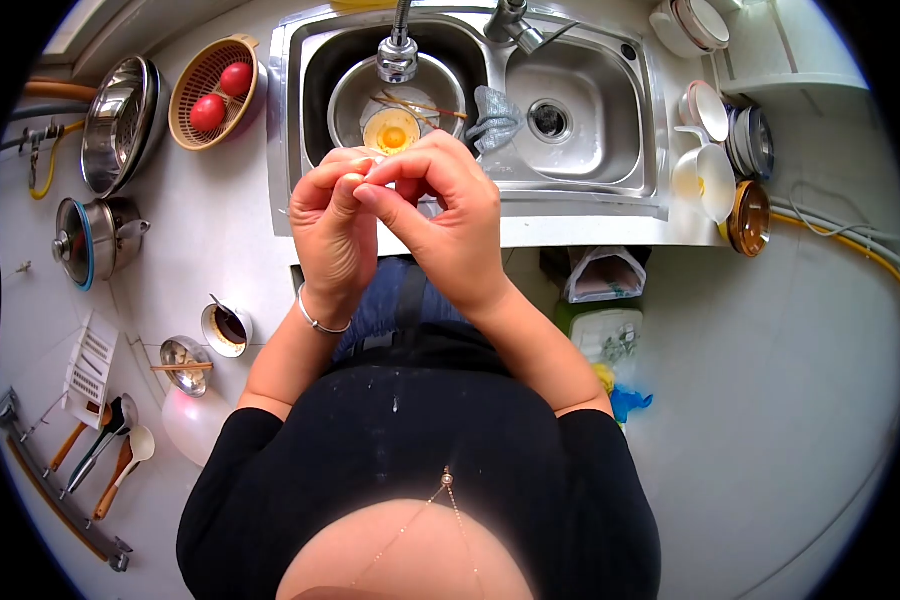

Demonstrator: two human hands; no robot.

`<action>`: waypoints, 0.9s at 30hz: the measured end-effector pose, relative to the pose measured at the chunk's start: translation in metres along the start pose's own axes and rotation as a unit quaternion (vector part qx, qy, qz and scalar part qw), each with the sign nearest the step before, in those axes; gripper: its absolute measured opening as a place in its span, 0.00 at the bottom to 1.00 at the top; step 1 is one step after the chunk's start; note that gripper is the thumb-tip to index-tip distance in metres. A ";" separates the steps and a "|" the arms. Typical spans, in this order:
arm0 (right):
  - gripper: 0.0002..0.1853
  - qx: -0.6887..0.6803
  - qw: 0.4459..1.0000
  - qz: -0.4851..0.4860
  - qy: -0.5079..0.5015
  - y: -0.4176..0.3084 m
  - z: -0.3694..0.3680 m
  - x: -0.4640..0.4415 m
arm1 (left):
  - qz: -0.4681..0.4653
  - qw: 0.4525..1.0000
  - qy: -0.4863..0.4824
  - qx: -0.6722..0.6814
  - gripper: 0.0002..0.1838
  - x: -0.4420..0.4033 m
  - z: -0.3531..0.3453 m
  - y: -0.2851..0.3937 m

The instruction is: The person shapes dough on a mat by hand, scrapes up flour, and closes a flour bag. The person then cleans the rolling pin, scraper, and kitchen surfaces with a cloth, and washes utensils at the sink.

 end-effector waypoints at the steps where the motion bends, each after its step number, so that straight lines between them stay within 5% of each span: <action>1: 0.07 0.022 0.999 0.027 0.004 -0.002 0.001 0.000 | 0.001 1.000 -0.001 -0.001 0.05 0.000 0.000 0.001; 9: 0.07 0.070 0.995 0.073 -0.001 -0.014 0.004 0.000 | -0.151 0.975 -0.060 -0.152 0.07 -0.003 -0.008 0.020; 16: 0.05 -0.027 0.998 -0.053 -0.023 -0.001 0.004 0.005 | -0.200 0.952 -0.072 -0.220 0.07 -0.004 -0.010 0.024; 22: 0.05 -0.098 0.980 -0.174 -0.011 0.020 0.002 0.003 | -0.154 0.944 -0.048 -0.289 0.05 -0.007 -0.003 0.009; 24: 0.07 -0.171 0.952 -0.252 0.017 0.043 0.003 0.000 | -0.008 0.970 0.080 -0.230 0.05 -0.013 0.007 -0.003; 27: 0.09 -0.163 0.946 -0.280 0.004 0.086 0.002 -0.009 | 0.002 0.970 0.056 -0.237 0.04 -0.029 0.032 -0.014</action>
Point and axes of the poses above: each hand's wrist, its own x-axis away from the middle knuckle, its own z-axis out of the back of the hand, y = z × x, the point moved 5 cm from there along -x, towards the middle knuckle, and after that the axes turned 15 degrees about y, right-handed, at the moved point
